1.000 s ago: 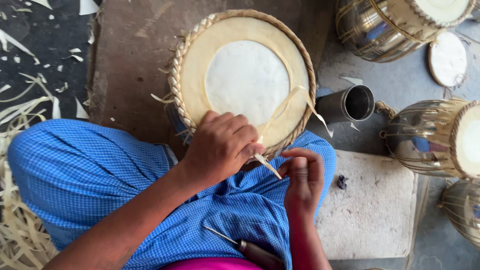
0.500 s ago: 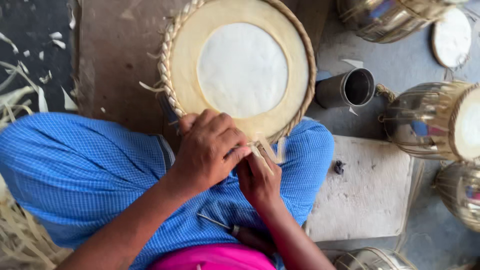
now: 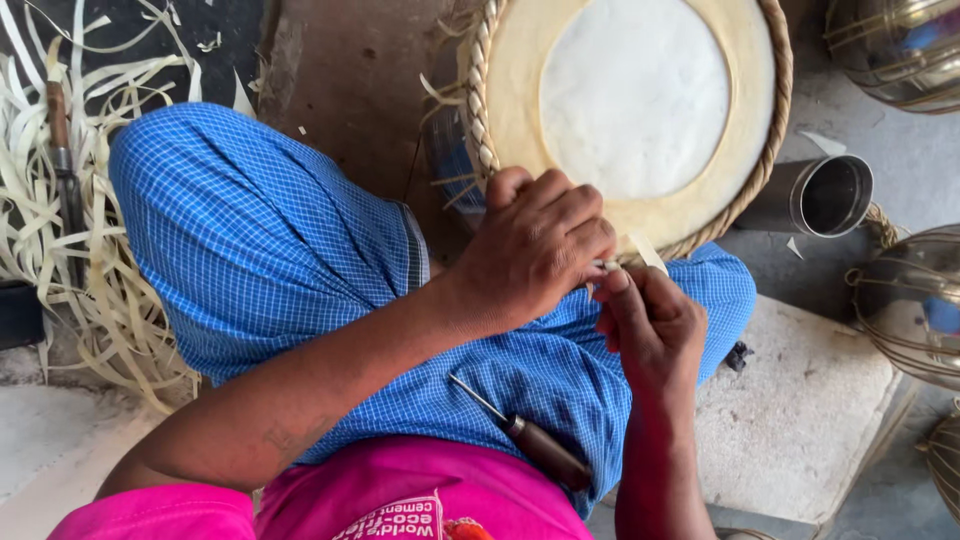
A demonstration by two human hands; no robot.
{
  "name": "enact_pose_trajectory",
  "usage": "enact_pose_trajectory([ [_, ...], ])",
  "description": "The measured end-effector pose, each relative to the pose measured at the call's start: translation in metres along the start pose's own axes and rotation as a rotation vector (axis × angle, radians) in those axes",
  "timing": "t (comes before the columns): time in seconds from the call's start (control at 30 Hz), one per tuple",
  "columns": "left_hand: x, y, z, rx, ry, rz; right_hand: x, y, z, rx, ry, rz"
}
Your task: The person repairs a traditional drum by hand using a wooden-handled awl and strips of leather to tighten and secure the drum head.
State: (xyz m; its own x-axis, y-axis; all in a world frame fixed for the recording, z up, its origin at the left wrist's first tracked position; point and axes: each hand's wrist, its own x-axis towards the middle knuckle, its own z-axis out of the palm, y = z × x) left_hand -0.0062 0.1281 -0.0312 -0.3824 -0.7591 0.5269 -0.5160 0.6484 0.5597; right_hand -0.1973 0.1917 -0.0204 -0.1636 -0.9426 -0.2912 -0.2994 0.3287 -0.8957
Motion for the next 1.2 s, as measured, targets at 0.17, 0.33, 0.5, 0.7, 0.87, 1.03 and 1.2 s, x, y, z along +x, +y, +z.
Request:
enact_pose_trajectory([
  [0.17,0.011,0.003,-0.012,-0.008,-0.063,-0.032,-0.002,-0.017,0.009,0.091,0.010,-0.022],
  [0.33,0.010,-0.005,-0.014,-0.044,-0.084,-0.010,-0.012,0.001,-0.018,-0.081,0.120,-0.143],
  [0.5,0.005,-0.008,-0.012,-0.078,-0.079,0.002,-0.001,0.030,-0.015,-0.431,0.260,-0.325],
  [0.7,0.010,-0.009,-0.017,-0.049,-0.099,0.044,0.011,0.020,-0.024,-0.454,0.421,-0.404],
  [0.87,0.011,-0.007,-0.018,-0.030,-0.094,0.072,0.040,-0.090,-0.054,-0.825,0.374,-0.878],
  [1.03,0.015,-0.007,-0.019,0.001,-0.113,0.081,0.073,-0.193,-0.021,-1.138,0.169,-1.261],
  [1.2,0.012,-0.010,-0.018,-0.053,-0.067,0.058,-0.001,-0.139,-0.041,-0.763,-0.071,-0.845],
])
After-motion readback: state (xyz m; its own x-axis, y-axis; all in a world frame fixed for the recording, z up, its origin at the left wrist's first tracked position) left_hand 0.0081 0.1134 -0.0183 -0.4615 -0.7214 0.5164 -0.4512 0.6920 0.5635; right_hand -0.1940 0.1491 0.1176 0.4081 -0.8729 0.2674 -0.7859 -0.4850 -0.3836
